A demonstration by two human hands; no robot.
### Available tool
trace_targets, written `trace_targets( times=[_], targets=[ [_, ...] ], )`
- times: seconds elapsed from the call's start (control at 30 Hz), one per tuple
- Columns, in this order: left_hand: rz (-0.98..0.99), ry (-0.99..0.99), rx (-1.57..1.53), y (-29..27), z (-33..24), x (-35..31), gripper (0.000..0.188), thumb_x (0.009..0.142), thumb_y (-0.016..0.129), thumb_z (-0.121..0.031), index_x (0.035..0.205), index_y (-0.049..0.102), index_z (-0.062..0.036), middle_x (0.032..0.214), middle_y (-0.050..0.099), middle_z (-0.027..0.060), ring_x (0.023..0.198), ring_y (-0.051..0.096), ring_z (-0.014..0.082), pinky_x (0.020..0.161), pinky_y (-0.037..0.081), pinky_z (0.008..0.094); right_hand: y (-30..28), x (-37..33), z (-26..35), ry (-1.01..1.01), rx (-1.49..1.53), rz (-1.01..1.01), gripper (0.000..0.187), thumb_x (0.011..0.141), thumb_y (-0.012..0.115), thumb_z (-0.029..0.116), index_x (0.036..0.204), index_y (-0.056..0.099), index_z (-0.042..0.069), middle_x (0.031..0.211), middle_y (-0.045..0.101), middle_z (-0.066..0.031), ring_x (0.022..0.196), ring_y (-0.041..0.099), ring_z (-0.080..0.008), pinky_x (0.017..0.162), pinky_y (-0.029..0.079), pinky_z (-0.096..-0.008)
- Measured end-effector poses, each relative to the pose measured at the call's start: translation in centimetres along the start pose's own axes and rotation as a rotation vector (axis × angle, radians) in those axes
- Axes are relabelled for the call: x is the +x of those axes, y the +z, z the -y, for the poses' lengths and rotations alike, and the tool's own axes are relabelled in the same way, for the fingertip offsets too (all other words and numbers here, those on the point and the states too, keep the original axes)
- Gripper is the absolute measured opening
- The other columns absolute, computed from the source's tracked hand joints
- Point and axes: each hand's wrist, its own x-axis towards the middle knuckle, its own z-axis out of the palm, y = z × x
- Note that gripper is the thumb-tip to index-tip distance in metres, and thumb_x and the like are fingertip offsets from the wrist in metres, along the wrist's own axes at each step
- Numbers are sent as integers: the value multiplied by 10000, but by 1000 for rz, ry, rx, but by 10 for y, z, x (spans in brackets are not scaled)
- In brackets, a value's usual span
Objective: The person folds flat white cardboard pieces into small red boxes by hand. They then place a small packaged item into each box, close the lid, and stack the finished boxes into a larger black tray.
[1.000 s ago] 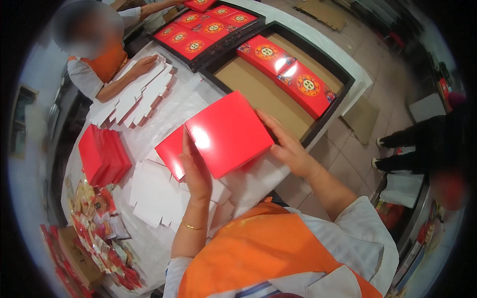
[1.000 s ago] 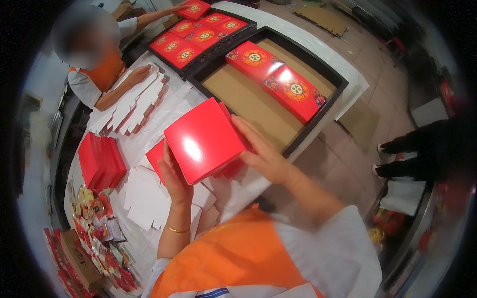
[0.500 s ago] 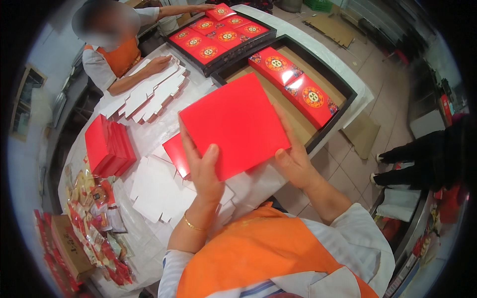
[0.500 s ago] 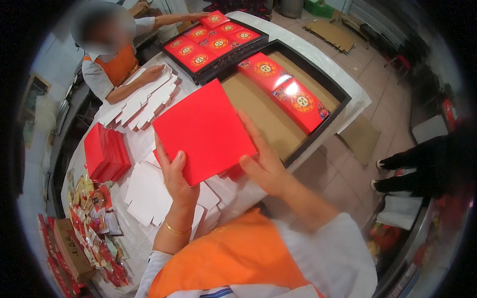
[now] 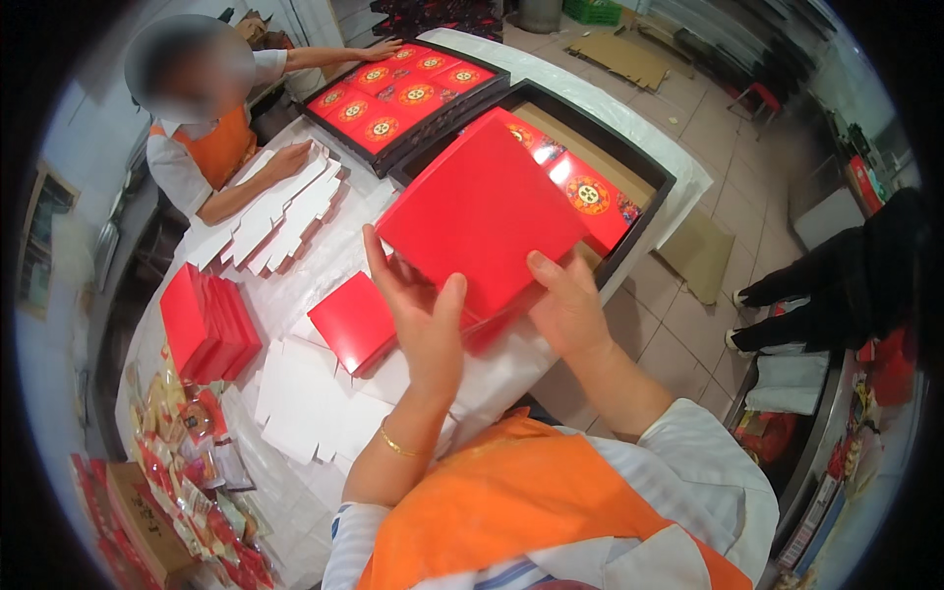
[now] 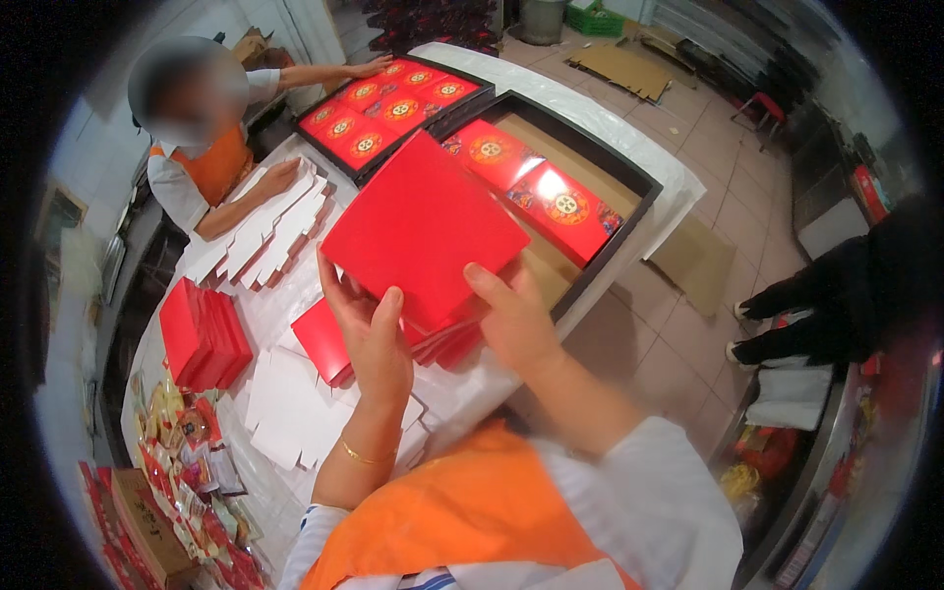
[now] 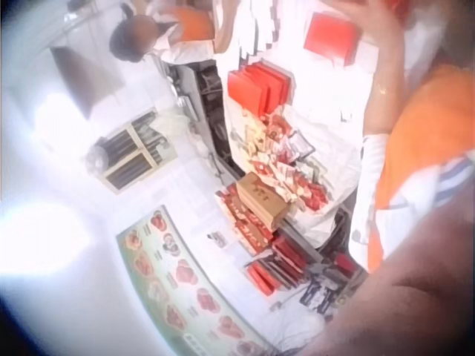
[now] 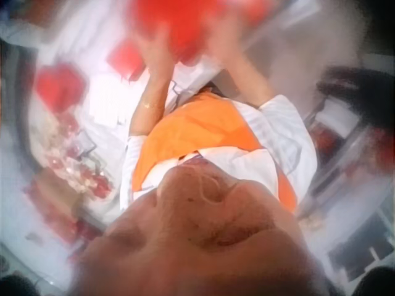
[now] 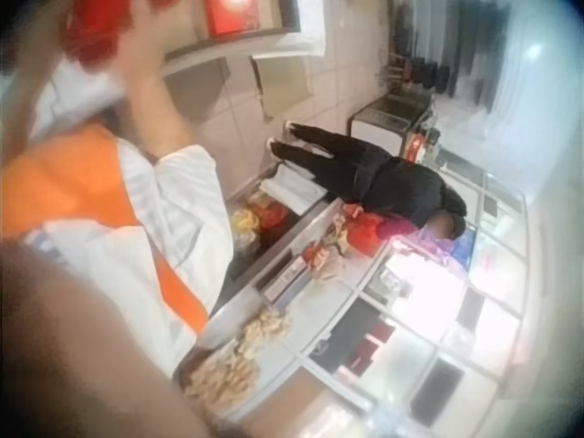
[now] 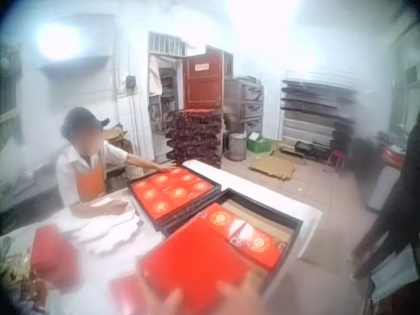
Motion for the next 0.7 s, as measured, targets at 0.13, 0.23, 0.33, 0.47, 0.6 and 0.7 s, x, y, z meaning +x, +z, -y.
trace_targets(
  times=[0.13,0.23,0.33,0.47,0.6,0.7],
  targets=[
    [-12,125,225,-13,-6,-3,761,882,535,6,1566,208,-68,1533,346,140,1371,383,235,1126,326,379,-45,31,10,-634,-930,-18,550,833,676,-75,1336,479,27,1242,621,-120,1161,616,-255,997,494,-423],
    [-19,130,275,-35,-6,-11,696,895,514,-4,1545,270,-44,1537,353,147,1377,382,238,1123,324,371,-70,88,30,-1082,-1444,394,577,755,690,-78,1295,517,28,1294,610,-150,1175,614,-321,1007,493,-436],
    [-53,71,266,-46,-7,-20,638,906,489,-2,1521,320,-17,1527,387,138,1384,393,225,1133,314,382,-95,111,20,-1059,-1708,494,555,740,652,-55,1275,538,36,1303,610,-155,1190,600,-347,1035,473,-465],
    [-76,17,273,-58,-3,-24,552,915,483,-13,1461,404,1,1477,463,124,1368,424,209,1123,325,379,-104,125,18,-1063,-1810,527,435,807,629,-3,1232,553,47,1297,623,-129,1208,601,-306,1048,462,-455],
    [-46,26,287,-62,0,-18,487,922,485,-23,1406,457,14,1445,498,125,1344,449,207,1107,342,367,-92,129,25,-1132,-1853,516,350,842,612,29,1188,564,63,1304,625,-110,1222,600,-278,1054,457,-453],
    [-16,15,299,-62,6,-13,466,933,497,-52,1392,465,22,1439,501,134,1326,465,207,1091,360,356,-93,132,31,-1159,-1885,505,323,860,601,43,1180,574,78,1303,629,-99,1227,599,-262,1063,448,-453]
  ],
)
